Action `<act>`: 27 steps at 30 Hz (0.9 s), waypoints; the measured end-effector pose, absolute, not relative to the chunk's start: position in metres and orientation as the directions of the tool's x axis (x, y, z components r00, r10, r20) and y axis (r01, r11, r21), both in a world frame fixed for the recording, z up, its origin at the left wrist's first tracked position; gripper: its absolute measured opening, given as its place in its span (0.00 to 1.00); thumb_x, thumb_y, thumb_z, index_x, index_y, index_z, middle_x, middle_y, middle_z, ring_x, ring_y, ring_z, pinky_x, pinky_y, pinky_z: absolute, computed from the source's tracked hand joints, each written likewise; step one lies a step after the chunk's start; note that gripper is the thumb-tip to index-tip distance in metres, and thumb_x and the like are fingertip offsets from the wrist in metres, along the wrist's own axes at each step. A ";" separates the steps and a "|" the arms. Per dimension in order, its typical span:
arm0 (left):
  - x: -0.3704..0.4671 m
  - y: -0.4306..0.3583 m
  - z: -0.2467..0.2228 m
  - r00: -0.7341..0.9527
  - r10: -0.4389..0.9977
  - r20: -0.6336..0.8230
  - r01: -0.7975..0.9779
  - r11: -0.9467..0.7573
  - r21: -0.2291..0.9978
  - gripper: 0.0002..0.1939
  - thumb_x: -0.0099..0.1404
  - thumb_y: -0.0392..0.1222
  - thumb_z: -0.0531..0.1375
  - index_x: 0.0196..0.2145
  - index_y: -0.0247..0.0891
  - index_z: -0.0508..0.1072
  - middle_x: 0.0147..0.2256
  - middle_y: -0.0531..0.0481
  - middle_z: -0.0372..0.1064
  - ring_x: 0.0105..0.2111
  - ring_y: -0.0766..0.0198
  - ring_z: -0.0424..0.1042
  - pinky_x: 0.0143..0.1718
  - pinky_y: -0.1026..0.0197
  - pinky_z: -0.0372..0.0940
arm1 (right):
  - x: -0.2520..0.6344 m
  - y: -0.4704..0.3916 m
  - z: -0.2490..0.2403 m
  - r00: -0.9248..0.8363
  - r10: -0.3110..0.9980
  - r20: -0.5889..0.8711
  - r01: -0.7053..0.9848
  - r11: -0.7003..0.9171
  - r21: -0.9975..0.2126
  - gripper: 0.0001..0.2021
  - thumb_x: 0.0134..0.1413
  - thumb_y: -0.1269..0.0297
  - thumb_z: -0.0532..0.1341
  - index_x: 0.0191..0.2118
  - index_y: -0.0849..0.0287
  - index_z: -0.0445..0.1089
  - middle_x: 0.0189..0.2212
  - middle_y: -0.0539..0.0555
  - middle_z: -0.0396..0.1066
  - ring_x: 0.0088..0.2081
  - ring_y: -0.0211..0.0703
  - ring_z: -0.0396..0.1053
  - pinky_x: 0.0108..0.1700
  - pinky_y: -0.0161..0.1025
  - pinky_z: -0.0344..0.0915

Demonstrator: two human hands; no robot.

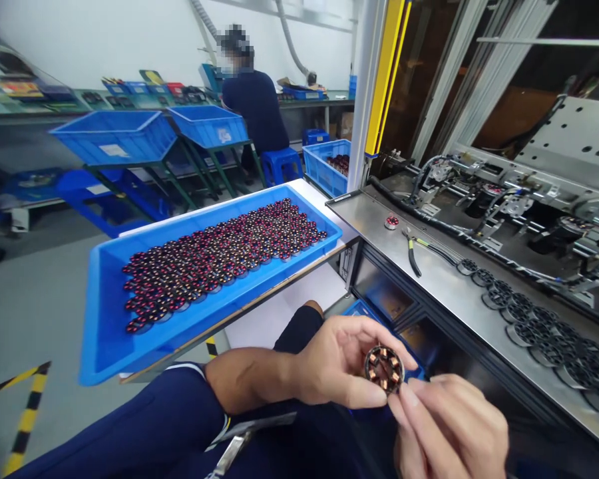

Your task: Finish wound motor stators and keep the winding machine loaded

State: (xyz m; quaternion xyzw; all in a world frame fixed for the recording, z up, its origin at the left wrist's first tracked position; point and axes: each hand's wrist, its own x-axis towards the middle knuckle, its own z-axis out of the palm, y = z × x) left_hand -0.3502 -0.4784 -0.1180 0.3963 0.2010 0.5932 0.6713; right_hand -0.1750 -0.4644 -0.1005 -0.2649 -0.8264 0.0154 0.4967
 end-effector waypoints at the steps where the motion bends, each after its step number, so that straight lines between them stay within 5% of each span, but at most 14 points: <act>1: -0.349 -0.478 -0.119 0.153 0.948 0.279 -0.586 -0.140 0.798 0.24 0.51 0.38 0.73 0.47 0.33 0.77 0.42 0.40 0.79 0.37 0.64 0.78 0.43 0.61 0.73 | -0.177 -0.467 -0.105 -0.338 0.484 0.807 0.449 0.837 -0.314 0.06 0.59 0.72 0.64 0.33 0.55 0.75 0.30 0.51 0.72 0.33 0.41 0.70 0.37 0.41 0.68; 5: -0.345 -0.474 -0.127 -0.093 0.791 0.605 -0.294 -0.602 0.742 0.28 0.50 0.34 0.71 0.51 0.35 0.76 0.45 0.40 0.79 0.42 0.59 0.79 0.44 0.61 0.74 | -0.190 -0.471 -0.118 -0.173 0.586 0.792 0.433 0.767 -0.473 0.05 0.62 0.68 0.62 0.33 0.57 0.71 0.31 0.52 0.71 0.32 0.41 0.70 0.35 0.41 0.68; 9: -0.340 -0.468 -0.132 -0.193 0.654 0.731 -0.210 -0.755 0.621 0.29 0.49 0.31 0.73 0.50 0.36 0.74 0.49 0.39 0.78 0.45 0.58 0.79 0.45 0.62 0.75 | -0.211 -0.467 -0.125 -0.001 0.644 0.765 0.159 0.755 -0.636 0.01 0.63 0.71 0.61 0.38 0.61 0.69 0.33 0.53 0.68 0.33 0.37 0.68 0.33 0.36 0.65; 14: -0.346 -0.470 -0.133 -0.118 0.840 0.529 -0.403 -0.527 0.748 0.34 0.45 0.38 0.77 0.49 0.36 0.72 0.53 0.37 0.73 0.49 0.56 0.77 0.51 0.57 0.71 | -0.208 -0.458 -0.127 0.009 0.624 0.782 0.127 0.775 -0.620 0.01 0.63 0.71 0.61 0.38 0.61 0.69 0.32 0.54 0.68 0.33 0.39 0.68 0.33 0.36 0.64; 16: -0.352 -0.470 -0.135 0.005 0.912 0.410 -0.441 -0.366 0.819 0.40 0.40 0.43 0.79 0.49 0.36 0.69 0.48 0.40 0.75 0.46 0.58 0.76 0.49 0.58 0.70 | -0.196 -0.454 -0.123 -0.080 0.611 0.788 0.204 0.784 -0.587 0.01 0.64 0.70 0.62 0.39 0.61 0.69 0.33 0.54 0.69 0.33 0.40 0.69 0.33 0.37 0.66; 18: -0.356 -0.467 -0.139 0.199 0.922 0.333 -0.479 -0.205 0.853 0.38 0.46 0.52 0.77 0.49 0.36 0.67 0.38 0.45 0.75 0.37 0.64 0.76 0.42 0.60 0.69 | -0.188 -0.450 -0.114 -0.158 0.597 0.786 0.258 0.793 -0.551 0.05 0.63 0.65 0.63 0.38 0.60 0.69 0.33 0.55 0.69 0.33 0.42 0.70 0.33 0.38 0.67; 22: -0.356 -0.458 -0.147 0.447 0.813 0.373 -0.644 0.003 0.765 0.31 0.61 0.65 0.63 0.47 0.38 0.62 0.29 0.50 0.73 0.25 0.66 0.75 0.31 0.62 0.68 | -0.197 -0.441 -0.088 -0.244 0.588 0.771 0.292 0.803 -0.520 0.18 0.59 0.46 0.65 0.37 0.58 0.70 0.32 0.56 0.71 0.33 0.47 0.73 0.32 0.41 0.69; 27: -0.349 -0.455 -0.148 0.382 0.814 0.436 -0.739 -0.013 0.673 0.29 0.59 0.58 0.68 0.49 0.36 0.67 0.38 0.46 0.73 0.31 0.62 0.78 0.33 0.59 0.71 | -0.216 -0.435 -0.072 -0.330 0.528 0.782 0.247 0.848 -0.469 0.23 0.55 0.39 0.65 0.36 0.57 0.72 0.30 0.56 0.72 0.34 0.50 0.74 0.33 0.41 0.71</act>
